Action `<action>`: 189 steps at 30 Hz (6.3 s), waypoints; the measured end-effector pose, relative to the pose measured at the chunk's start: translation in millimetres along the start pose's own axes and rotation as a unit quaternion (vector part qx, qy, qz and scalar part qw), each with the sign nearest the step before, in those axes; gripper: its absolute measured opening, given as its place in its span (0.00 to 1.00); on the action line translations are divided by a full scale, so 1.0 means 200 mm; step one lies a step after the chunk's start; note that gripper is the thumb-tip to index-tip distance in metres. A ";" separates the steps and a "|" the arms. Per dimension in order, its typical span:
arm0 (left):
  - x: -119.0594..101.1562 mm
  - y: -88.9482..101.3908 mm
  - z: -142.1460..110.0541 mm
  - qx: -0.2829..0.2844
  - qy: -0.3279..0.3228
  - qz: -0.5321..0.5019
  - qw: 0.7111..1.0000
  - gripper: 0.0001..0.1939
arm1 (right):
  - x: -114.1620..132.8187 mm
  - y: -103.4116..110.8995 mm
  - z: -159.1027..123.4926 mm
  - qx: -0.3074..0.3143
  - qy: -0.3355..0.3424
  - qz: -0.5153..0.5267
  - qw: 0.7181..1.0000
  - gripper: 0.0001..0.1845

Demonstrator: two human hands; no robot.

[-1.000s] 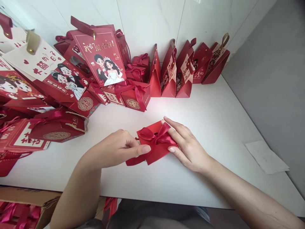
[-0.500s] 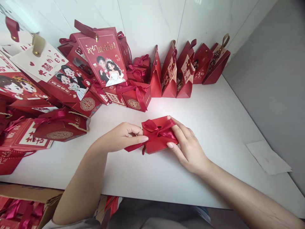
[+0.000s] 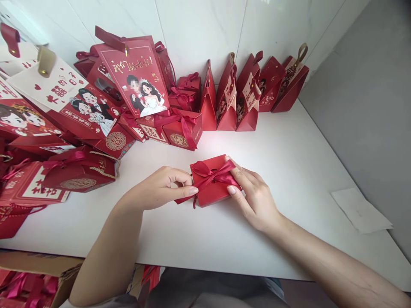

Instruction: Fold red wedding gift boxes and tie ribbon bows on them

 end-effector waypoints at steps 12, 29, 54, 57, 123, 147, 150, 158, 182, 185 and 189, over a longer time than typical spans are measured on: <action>0.03 -0.02 0.00 0.034 0.033 -0.065 0.997 0.21 | -0.02 0.00 0.02 0.027 -0.002 0.060 0.998 0.24; 0.04 -0.03 -0.02 0.111 0.078 0.005 0.991 0.18 | 0.00 0.00 0.01 0.051 0.012 0.028 0.998 0.30; -0.09 -0.11 0.12 -0.293 -0.115 0.015 0.949 0.02 | 0.00 -0.02 0.02 0.080 0.019 0.089 0.993 0.27; -0.09 -0.10 0.12 -0.289 -0.115 0.015 0.950 0.02 | 0.00 -0.01 0.03 0.093 -0.012 0.174 0.980 0.26; 0.08 -0.10 0.21 -0.258 -0.129 -0.439 0.851 0.23 | 0.03 0.15 0.02 -0.062 0.012 0.183 0.981 0.03; 0.08 -0.15 0.24 -0.204 -0.078 -0.497 0.839 0.21 | 0.06 0.13 0.03 -0.044 0.034 0.092 0.994 0.06; 0.07 -0.16 0.24 -0.188 -0.086 -0.502 0.840 0.21 | 0.08 0.12 0.04 -0.057 -0.021 0.091 0.994 0.07; 0.06 -0.17 0.24 -0.188 -0.078 -0.499 0.842 0.18 | 0.11 0.12 0.07 -0.080 0.004 0.057 0.995 0.05; 0.07 -0.14 0.24 -0.141 -0.120 -0.403 0.896 0.14 | 0.08 0.21 0.04 0.000 0.249 -0.082 0.965 0.16; 0.07 -0.12 0.23 -0.135 -0.135 -0.368 0.910 0.17 | 0.07 0.21 0.05 -0.010 0.239 -0.059 0.969 0.17; 0.05 -0.11 0.22 -0.115 -0.164 -0.324 0.924 0.17 | 0.08 0.19 0.06 -0.020 0.193 -0.022 0.981 0.09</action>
Point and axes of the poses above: each hand's wrist, its own z-axis towards the middle knuckle, its own y-axis out of the back of the hand, x = y × z, the point moved 5 cm from there along z, towards the middle knuckle, and after that the axes turned 4 degrees about x, right-handed, at the moved point
